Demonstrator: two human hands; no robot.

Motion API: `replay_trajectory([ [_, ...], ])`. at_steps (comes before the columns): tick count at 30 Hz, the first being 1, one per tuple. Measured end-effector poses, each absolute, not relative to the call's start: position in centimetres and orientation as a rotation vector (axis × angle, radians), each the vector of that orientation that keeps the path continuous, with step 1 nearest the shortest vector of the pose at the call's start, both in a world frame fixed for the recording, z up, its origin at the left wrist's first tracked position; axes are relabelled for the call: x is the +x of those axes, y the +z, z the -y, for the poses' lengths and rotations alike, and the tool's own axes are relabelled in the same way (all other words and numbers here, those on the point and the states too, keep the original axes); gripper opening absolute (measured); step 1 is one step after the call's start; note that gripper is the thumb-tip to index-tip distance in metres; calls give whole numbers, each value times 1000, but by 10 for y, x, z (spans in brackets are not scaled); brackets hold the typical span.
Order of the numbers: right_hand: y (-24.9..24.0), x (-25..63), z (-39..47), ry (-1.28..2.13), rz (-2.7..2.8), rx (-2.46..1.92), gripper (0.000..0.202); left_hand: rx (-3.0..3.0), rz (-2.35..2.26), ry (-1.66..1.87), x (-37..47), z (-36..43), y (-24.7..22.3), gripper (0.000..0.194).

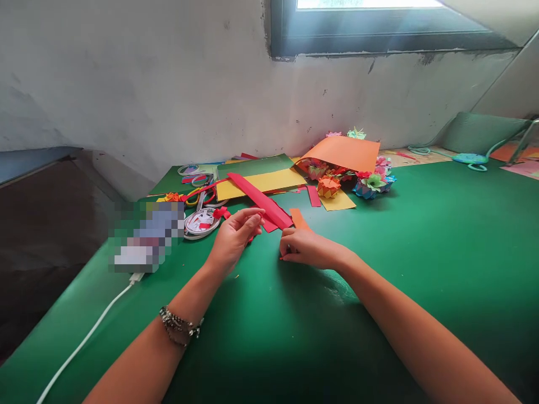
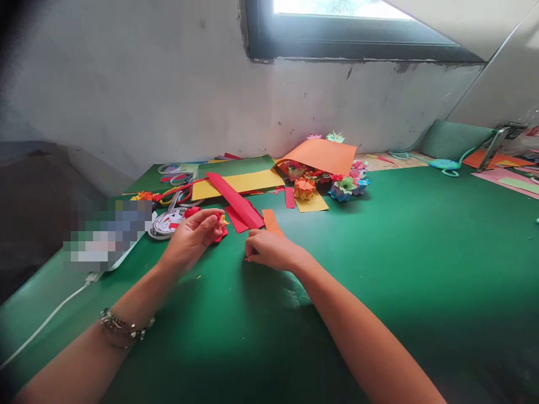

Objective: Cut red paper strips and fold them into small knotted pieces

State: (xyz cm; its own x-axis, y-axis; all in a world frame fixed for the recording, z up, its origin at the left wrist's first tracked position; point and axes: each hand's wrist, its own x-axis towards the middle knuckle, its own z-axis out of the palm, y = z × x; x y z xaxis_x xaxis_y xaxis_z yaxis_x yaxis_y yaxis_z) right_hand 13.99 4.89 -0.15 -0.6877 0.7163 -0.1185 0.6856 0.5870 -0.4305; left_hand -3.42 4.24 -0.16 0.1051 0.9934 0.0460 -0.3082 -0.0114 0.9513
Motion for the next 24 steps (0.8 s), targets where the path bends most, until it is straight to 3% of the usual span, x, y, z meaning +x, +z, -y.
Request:
replay_trajectory([
  [3, -4, 140, -50, 652, 2713, -1187, 8, 890, -877, 1241, -31, -42, 1, 30],
  [10, -7, 137, -49, 586, 2609, -1181, 11, 704, -881, 1183, -28, -41, 3, 9],
  [14, -6, 137, -51, 675, 2506, -1163, 13, 679, -837, 1172, -28, -42, 2, 11],
  [20, -4, 139, -56, 1100, 1996, -894, 11, 789, -834, 1206, -30, -44, 0, 22],
  [24, 2, 136, -52, 1106, 1676, -767, 11, 870, -861, 1220, -29, -43, -1, 28],
])
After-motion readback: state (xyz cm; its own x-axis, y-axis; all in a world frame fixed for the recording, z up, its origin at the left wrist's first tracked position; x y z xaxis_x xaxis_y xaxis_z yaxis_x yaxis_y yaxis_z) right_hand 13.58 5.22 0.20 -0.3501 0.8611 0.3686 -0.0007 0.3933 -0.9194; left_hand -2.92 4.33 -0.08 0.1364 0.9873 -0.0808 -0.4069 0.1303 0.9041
